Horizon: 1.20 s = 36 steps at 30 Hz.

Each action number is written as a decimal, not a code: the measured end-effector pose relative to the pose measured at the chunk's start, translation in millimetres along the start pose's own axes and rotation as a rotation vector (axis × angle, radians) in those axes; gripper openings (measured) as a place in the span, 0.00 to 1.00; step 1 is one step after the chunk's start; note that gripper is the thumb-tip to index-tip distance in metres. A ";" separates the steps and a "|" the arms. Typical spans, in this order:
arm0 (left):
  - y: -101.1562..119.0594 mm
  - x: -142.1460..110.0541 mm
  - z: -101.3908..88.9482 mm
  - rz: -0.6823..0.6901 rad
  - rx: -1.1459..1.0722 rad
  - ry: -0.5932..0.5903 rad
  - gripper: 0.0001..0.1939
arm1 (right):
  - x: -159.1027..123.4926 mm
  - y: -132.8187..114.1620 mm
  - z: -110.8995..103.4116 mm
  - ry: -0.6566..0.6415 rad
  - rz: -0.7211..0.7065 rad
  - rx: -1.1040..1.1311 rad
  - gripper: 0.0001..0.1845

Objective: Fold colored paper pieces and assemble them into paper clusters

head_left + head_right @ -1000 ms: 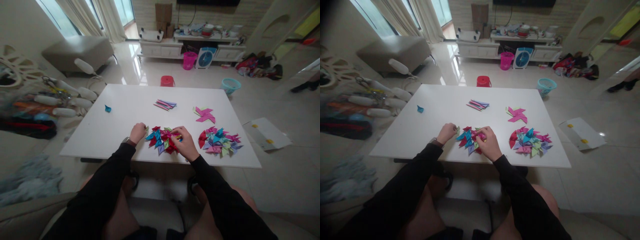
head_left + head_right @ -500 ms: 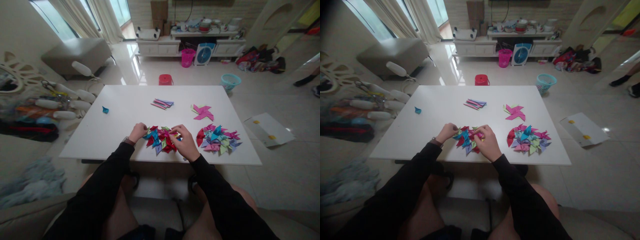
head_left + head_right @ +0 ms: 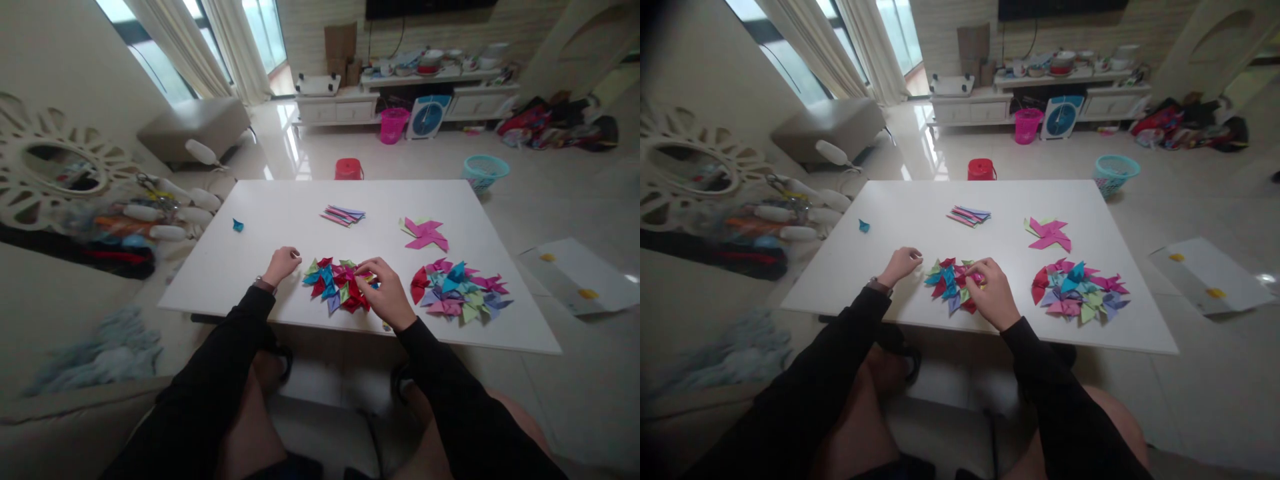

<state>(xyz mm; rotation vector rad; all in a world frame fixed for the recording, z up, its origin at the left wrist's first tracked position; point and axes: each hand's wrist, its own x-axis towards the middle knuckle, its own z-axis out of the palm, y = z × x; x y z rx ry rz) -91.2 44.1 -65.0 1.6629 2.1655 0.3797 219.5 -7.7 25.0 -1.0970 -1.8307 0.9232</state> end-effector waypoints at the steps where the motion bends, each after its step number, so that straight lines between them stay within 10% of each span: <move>1: -7.7 0.7 -5.5 -0.031 -0.018 0.012 0.15 | 0.3 0.3 -0.2 -0.005 0.003 0.003 0.06; 12: -133.9 52.3 -84.2 -0.368 0.002 0.220 0.10 | 1.6 8.3 -0.4 -0.027 -0.001 -0.074 0.06; 19: -182.8 103.2 -85.7 -0.435 0.022 0.348 0.19 | 5.1 22.2 6.0 -0.061 0.025 -0.149 0.07; 30: -203.4 143.3 -59.6 -0.423 0.032 0.387 0.11 | 12.7 26.4 8.4 -0.062 0.056 -0.187 0.06; 36: -163.7 130.4 -59.7 -0.307 0.015 0.344 0.06 | 17.2 28.3 0.2 0.003 0.051 -0.169 0.05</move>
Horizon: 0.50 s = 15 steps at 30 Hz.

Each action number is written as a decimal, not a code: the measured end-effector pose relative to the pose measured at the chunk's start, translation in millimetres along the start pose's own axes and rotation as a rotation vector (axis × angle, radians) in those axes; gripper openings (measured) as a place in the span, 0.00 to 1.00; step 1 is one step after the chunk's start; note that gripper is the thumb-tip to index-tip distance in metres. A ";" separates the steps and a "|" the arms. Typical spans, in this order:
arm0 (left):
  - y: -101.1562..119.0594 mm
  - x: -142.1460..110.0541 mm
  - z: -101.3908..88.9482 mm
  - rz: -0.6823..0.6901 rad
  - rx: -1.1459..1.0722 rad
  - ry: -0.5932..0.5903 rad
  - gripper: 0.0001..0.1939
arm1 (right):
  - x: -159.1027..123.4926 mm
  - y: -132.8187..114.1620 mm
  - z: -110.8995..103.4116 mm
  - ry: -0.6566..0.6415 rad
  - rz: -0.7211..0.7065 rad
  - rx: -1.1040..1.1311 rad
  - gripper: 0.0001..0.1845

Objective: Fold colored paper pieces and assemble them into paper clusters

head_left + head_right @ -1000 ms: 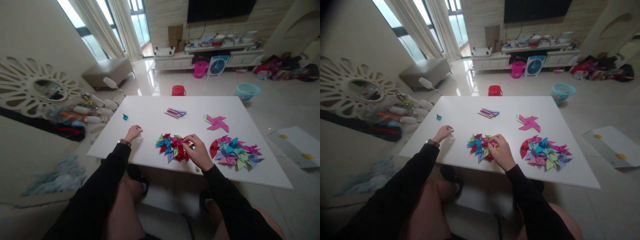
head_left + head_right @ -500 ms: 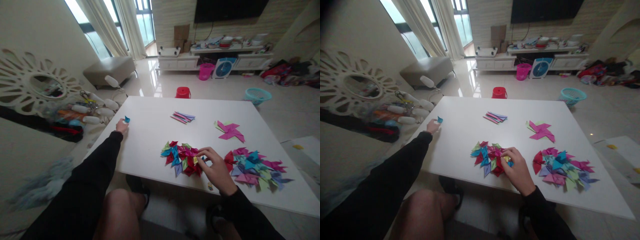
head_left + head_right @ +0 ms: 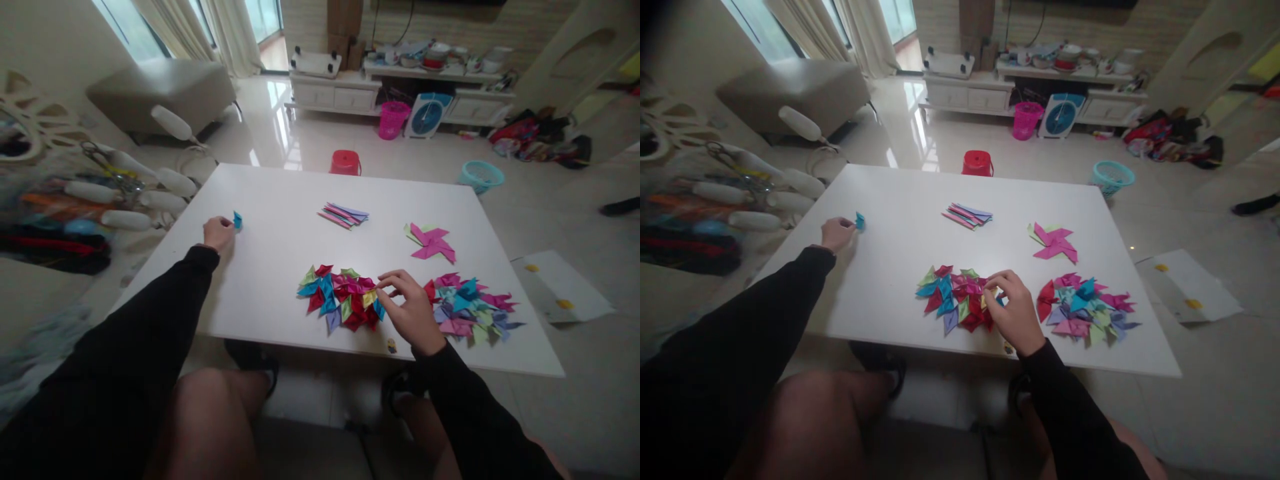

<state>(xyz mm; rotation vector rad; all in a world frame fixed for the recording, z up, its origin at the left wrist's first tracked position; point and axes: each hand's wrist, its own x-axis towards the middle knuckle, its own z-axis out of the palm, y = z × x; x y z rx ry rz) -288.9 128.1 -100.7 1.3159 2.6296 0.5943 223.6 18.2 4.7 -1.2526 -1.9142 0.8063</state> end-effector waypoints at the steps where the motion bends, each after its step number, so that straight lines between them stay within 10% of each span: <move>1: 12.7 -8.9 -1.2 0.050 -0.017 -0.032 0.06 | 0.3 -0.2 -1.3 0.011 -0.001 0.006 0.05; 10: 158.2 -135.6 16.3 0.812 -0.087 -0.379 0.12 | -8.0 -9.9 -8.9 0.039 -0.043 0.014 0.05; 15: 194.9 -172.9 42.2 0.955 -0.036 -0.499 0.09 | -13.0 -6.5 -14.9 0.061 -0.063 0.003 0.06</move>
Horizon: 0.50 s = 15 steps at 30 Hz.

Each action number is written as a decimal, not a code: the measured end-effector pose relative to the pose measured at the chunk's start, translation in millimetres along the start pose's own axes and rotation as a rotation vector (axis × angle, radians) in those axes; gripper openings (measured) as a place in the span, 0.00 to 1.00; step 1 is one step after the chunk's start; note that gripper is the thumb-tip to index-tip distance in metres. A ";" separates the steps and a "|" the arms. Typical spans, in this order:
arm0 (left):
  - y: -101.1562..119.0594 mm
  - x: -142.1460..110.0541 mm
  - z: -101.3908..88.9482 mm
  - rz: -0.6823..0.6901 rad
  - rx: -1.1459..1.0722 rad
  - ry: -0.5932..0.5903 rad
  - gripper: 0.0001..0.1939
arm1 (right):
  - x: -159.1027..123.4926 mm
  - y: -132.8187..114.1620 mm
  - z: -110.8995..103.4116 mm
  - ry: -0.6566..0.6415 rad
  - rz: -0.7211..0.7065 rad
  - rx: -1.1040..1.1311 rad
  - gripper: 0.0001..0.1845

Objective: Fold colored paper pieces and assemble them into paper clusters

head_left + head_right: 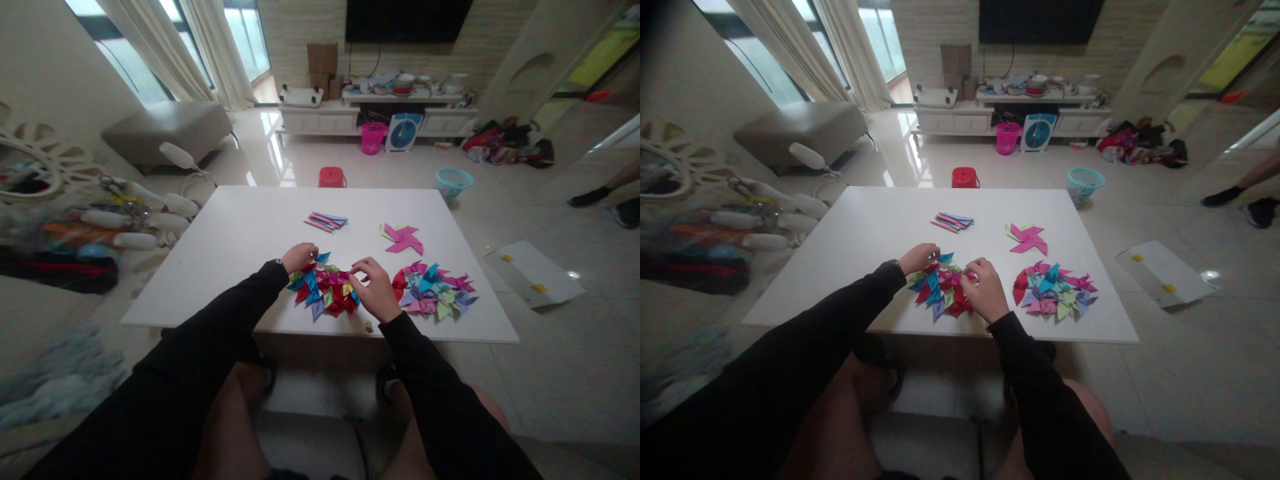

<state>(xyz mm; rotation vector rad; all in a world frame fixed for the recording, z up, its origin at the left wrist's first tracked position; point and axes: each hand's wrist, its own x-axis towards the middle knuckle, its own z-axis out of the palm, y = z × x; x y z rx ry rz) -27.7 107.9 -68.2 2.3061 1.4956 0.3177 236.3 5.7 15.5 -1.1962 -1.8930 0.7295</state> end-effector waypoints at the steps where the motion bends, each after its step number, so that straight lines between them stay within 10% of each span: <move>1: 2.9 1.9 3.6 0.010 0.003 -0.022 0.08 | -0.1 0.7 -1.7 0.005 -0.004 -0.001 0.06; 15: 13.5 -25.2 1.1 -0.275 -0.031 0.101 0.26 | 6.7 2.9 -18.3 0.021 0.008 -0.001 0.06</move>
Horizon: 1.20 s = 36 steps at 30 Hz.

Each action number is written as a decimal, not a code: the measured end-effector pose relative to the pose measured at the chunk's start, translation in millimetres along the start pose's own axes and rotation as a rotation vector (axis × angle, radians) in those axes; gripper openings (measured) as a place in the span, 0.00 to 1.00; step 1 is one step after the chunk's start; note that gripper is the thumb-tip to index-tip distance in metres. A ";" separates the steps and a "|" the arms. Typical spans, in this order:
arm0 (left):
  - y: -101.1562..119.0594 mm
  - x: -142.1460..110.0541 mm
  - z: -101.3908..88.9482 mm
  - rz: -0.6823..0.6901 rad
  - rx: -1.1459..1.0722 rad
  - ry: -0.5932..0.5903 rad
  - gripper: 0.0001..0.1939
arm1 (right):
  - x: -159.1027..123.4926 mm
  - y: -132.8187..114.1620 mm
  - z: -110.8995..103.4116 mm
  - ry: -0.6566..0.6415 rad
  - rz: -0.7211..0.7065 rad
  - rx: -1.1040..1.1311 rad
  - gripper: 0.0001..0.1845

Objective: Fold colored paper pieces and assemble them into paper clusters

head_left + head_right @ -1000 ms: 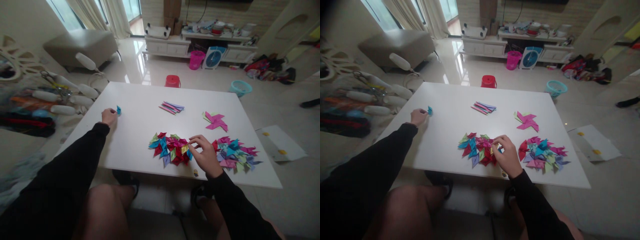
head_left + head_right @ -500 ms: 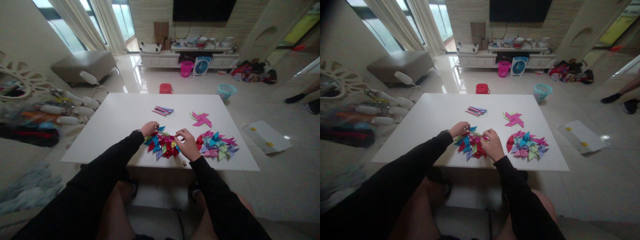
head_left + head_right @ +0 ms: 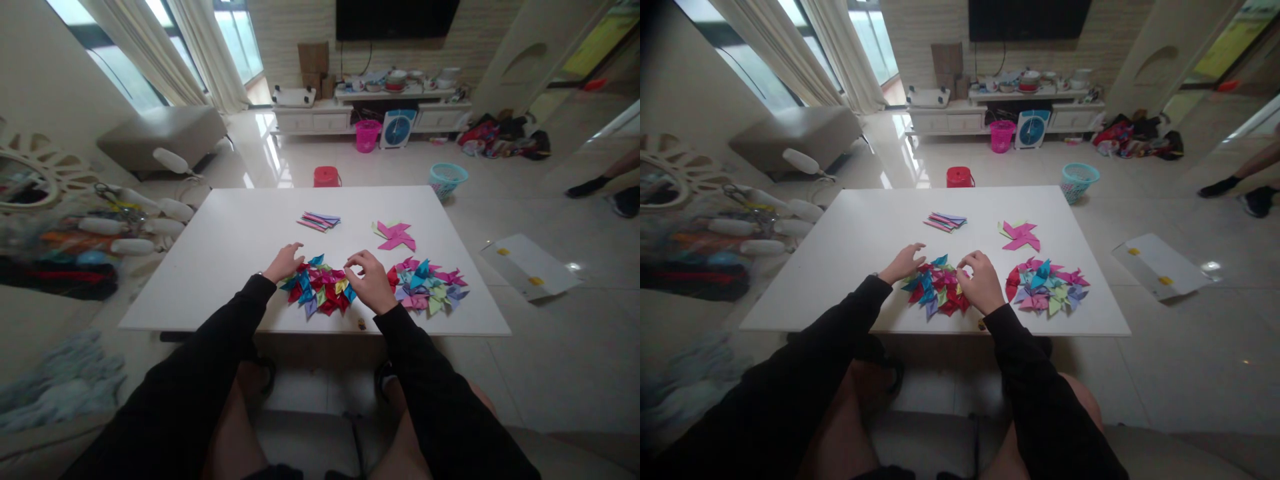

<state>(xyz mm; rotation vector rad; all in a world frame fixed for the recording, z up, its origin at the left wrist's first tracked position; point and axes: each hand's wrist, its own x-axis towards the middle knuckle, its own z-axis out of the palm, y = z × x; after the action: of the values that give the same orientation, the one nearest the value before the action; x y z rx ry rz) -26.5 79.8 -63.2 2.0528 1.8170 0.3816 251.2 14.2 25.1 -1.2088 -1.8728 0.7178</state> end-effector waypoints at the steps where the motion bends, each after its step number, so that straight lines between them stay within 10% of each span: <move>1: 5.5 -11.7 -3.0 -0.008 -0.010 0.017 0.25 | -0.3 1.2 -0.3 -0.005 -0.001 -0.009 0.06; 8: 34.5 -85.3 -12.4 -0.007 -0.274 -0.021 0.14 | -7.0 15.8 5.5 -0.165 0.040 -0.213 0.05; 15: 3.2 -75.7 -6.1 -0.007 -0.093 -0.034 0.17 | -9.4 38.7 15.8 -0.617 0.192 -0.546 0.14; 23: -30.4 -87.1 -7.1 -0.104 -0.178 -0.107 0.32 | -8.6 61.3 36.8 -0.641 0.251 -0.595 0.22; 36: -20.7 -99.4 -5.8 0.001 -0.189 -0.215 0.19 | -17.8 58.0 38.1 -0.661 0.233 -0.588 0.19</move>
<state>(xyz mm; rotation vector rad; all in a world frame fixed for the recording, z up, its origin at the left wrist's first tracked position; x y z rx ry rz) -60.5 -16.0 -63.1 1.8871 1.5903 0.3066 251.3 18.6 -46.4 -1.7222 -2.6401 0.7788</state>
